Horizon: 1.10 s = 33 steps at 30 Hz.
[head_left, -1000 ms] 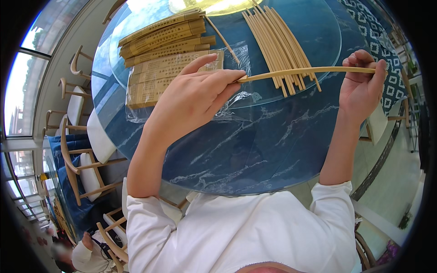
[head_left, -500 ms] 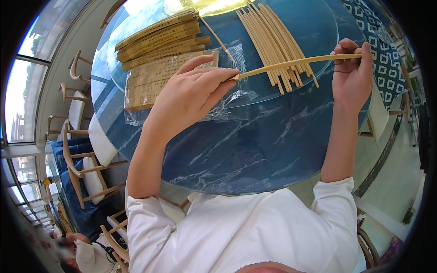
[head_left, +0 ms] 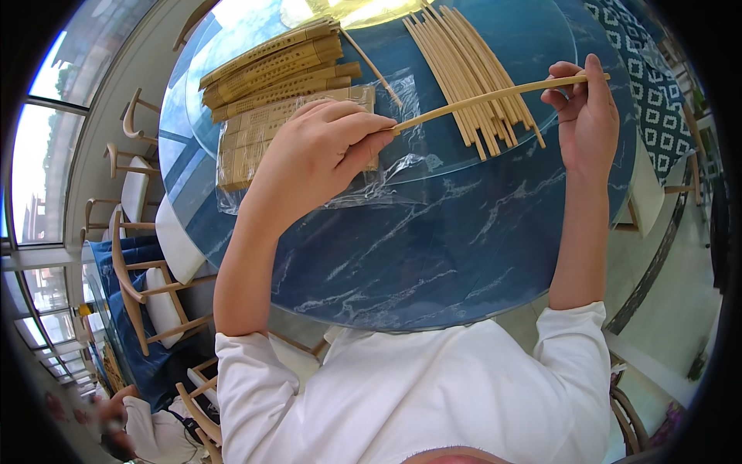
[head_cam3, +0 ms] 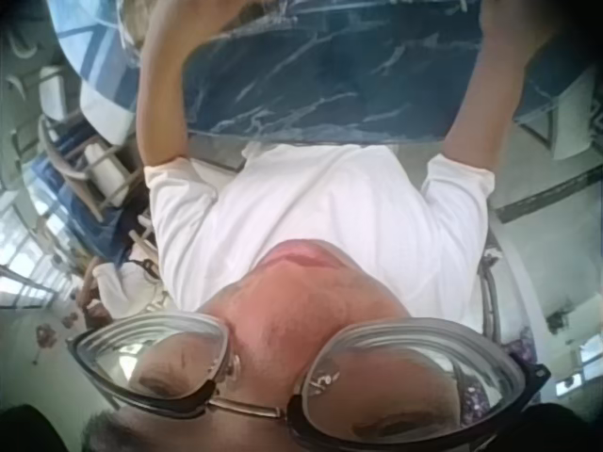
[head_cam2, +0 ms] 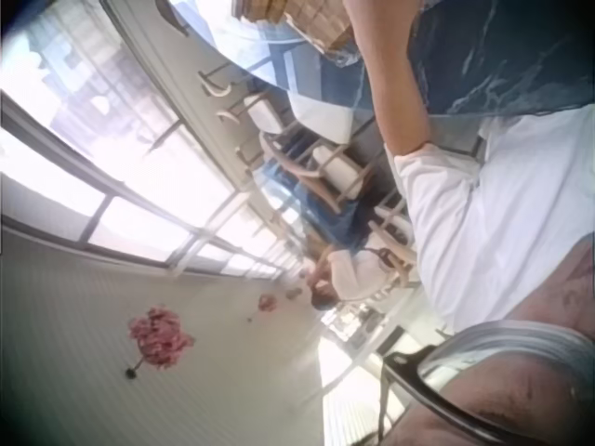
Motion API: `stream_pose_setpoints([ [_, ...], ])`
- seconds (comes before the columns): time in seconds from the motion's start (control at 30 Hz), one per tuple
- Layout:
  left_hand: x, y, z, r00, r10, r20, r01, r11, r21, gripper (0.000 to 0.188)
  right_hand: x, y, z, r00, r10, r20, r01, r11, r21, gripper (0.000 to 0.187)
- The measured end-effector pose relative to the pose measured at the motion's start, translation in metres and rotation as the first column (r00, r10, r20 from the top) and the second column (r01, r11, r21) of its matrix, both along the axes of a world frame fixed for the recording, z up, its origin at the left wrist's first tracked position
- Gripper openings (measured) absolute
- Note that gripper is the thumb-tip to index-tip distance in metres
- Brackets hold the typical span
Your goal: The person repeatedly picks up thin bamboo sticks and inserts them into small cardboard sleeves on a table. The person handles the sticks one at a time, aligning and sliding them into the sleeves, then places the filled sleeves back on the table.
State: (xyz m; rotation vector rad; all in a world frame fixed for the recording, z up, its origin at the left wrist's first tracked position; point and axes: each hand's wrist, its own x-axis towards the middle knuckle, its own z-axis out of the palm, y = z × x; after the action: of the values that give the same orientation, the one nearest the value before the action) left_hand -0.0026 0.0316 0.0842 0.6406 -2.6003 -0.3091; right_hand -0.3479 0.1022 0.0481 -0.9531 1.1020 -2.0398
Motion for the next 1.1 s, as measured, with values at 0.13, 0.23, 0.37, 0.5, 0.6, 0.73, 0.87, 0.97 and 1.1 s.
stream_pose_setpoints([
  [0.13, -0.001, -0.002, 0.0, 0.998, 0.057, -0.027, -0.055, 0.995, 0.081, 0.018, 0.005, -0.005, -0.003, 1.0, -0.012, 0.008, 0.011, 0.999, 0.03, 0.038],
  [0.23, -0.002, -0.002, 0.001, 0.998, 0.052, -0.025, -0.05, 0.995, 0.09, 0.016, 0.005, -0.003, -0.002, 0.999, -0.046, -0.019, 0.047, 0.997, 0.056, 0.037],
  [0.37, -0.005, -0.007, -0.001, 0.999, 0.03, -0.033, -0.029, 0.998, 0.047, 0.016, 0.004, -0.003, -0.003, 0.998, -0.044, -0.035, 0.045, 0.999, 0.031, 0.037],
  [0.5, -0.01, -0.008, -0.003, 0.997, 0.066, -0.033, -0.061, 0.99, 0.125, 0.018, 0.0, -0.004, -0.006, 0.998, -0.056, -0.028, 0.057, 0.998, 0.039, 0.038],
  [0.6, -0.016, -0.005, 0.0, 0.981, 0.185, -0.049, -0.163, 0.94, 0.299, 0.021, -0.003, -0.006, -0.007, 0.999, -0.026, -0.024, 0.026, 0.999, -0.024, 0.036],
  [0.73, -0.013, -0.016, 0.001, 0.967, 0.253, 0.021, -0.223, 0.806, 0.549, 0.027, -0.009, -0.005, -0.007, 0.987, 0.09, -0.135, -0.116, 0.974, -0.197, 0.036],
  [0.87, -0.011, -0.031, 0.005, 0.969, 0.217, 0.12, -0.238, 0.679, 0.695, 0.028, -0.014, -0.005, -0.006, 0.973, 0.047, -0.225, -0.104, 0.963, -0.248, 0.039],
  [0.97, -0.009, -0.035, -0.018, 0.985, 0.144, -0.097, -0.035, 0.712, 0.702, 0.024, -0.016, -0.005, -0.004, 0.968, 0.018, -0.249, -0.083, 0.964, -0.253, 0.04],
  [1.1, -0.013, -0.033, -0.019, 0.99, 0.139, -0.008, -0.102, 0.76, 0.642, 0.02, -0.016, -0.007, -0.009, 0.97, -0.022, -0.243, -0.02, 0.985, -0.169, 0.041],
])
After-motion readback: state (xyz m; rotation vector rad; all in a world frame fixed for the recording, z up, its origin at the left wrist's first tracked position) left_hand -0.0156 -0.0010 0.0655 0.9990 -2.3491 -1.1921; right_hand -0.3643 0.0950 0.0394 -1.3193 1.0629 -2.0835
